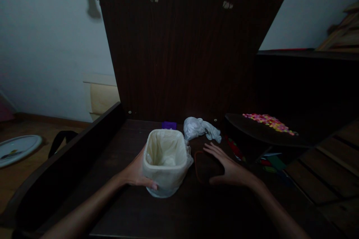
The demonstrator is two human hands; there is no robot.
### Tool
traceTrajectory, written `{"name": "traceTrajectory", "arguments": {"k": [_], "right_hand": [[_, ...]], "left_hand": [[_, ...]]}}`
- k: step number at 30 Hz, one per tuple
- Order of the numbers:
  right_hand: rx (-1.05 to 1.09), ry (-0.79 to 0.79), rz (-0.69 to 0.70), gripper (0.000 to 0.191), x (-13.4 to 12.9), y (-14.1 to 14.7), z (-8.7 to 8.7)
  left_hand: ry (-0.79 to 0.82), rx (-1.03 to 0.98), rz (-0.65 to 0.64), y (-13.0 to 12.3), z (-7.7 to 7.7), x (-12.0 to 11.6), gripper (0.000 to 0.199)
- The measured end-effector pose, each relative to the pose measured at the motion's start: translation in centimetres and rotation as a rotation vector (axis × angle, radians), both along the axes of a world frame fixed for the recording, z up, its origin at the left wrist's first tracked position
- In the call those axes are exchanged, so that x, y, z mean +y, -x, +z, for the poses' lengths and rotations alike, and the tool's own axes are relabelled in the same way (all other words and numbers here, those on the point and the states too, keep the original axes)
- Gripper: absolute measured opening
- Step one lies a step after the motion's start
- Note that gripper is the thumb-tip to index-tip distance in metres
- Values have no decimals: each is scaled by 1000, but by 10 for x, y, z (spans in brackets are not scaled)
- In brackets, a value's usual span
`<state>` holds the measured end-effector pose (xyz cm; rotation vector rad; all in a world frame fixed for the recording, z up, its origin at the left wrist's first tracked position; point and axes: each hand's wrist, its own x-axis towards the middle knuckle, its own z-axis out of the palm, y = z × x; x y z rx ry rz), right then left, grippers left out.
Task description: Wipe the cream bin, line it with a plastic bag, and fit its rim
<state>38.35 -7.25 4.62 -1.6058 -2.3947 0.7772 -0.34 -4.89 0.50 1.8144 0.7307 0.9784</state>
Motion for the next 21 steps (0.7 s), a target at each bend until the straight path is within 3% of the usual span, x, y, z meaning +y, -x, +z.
{"name": "traceTrajectory", "arguments": {"k": [6, 11, 13, 16, 21], "right_hand": [[-78, -89, 121, 87, -3, 46, 6], [-166, -215, 206, 52, -2, 68, -4], [-176, -269, 230, 39, -1, 71, -11], [-193, -334, 245, 35, 0, 75, -21], [-213, -396, 213, 36, -1, 79, -33]], "left_hand": [[-67, 82, 0, 19, -8, 8, 164], [-77, 194, 52, 43, -3, 5, 168], [-76, 249, 62, 55, 2, 2, 149], [-72, 396, 129, 70, 5, 0, 96], [-193, 668, 234, 72, -8, 5, 57]]}}
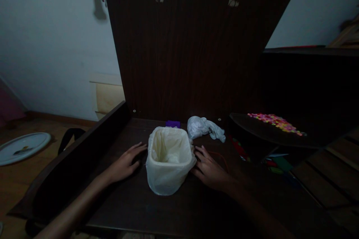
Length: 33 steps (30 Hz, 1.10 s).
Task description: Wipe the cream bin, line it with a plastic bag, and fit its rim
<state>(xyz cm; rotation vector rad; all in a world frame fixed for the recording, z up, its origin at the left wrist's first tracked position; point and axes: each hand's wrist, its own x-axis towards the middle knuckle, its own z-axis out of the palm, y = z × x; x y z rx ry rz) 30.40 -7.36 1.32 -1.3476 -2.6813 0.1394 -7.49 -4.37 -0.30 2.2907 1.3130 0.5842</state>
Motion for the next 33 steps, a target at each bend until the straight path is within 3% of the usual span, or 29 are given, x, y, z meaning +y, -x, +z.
{"name": "traceTrajectory", "arguments": {"k": [4, 11, 15, 20, 26, 30, 33], "right_hand": [[21, -27, 26, 36, -2, 3, -3], [206, 39, 14, 49, -8, -1, 3], [222, 139, 26, 35, -16, 2, 9], [141, 51, -22, 26, -23, 12, 0], [241, 52, -75, 41, -30, 15, -16], [384, 226, -245, 67, -38, 12, -16], [610, 297, -341, 77, -47, 13, -16]], "left_hand": [[-41, 16, -26, -15, -4, 2, 38], [4, -170, -69, -33, 15, -9, 38], [5, -306, -58, -35, 21, -20, 40], [-1, -345, -6, -33, 20, -33, 39], [-1, -416, 93, -30, 8, -43, 46], [22, -512, 156, -34, 1, -48, 70], [40, -588, 203, -40, 5, -53, 88]]}}
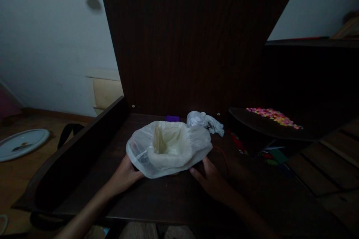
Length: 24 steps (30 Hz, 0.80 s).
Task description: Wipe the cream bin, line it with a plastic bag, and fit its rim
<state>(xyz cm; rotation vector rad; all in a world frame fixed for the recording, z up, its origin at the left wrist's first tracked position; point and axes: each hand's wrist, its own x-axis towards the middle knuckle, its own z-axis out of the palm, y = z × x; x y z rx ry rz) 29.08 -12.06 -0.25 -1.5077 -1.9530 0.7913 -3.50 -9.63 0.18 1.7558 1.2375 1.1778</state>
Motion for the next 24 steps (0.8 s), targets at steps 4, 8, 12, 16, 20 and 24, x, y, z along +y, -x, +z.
{"name": "traceTrajectory", "arguments": {"k": [4, 8, 12, 16, 20, 24], "right_hand": [[374, -60, -67, 91, -12, 9, -3], [584, -188, -90, 94, -21, 17, 6], [504, -288, -189, 98, -23, 16, 27], [417, -532, -358, 72, -8, 11, 52], [365, -788, -307, 12, 17, 3, 89], [437, -720, -243, 18, 44, -3, 127]], "left_hand": [[11, -74, 68, -10, 13, -5, 100], [22, -122, 115, -17, 29, -7, 102], [10, -127, 143, -18, 45, -5, 106], [-18, -133, 124, -16, 70, -1, 106], [-69, -208, 116, -13, 98, 12, 99], [-76, -254, 109, -9, 109, 44, 71]]}}
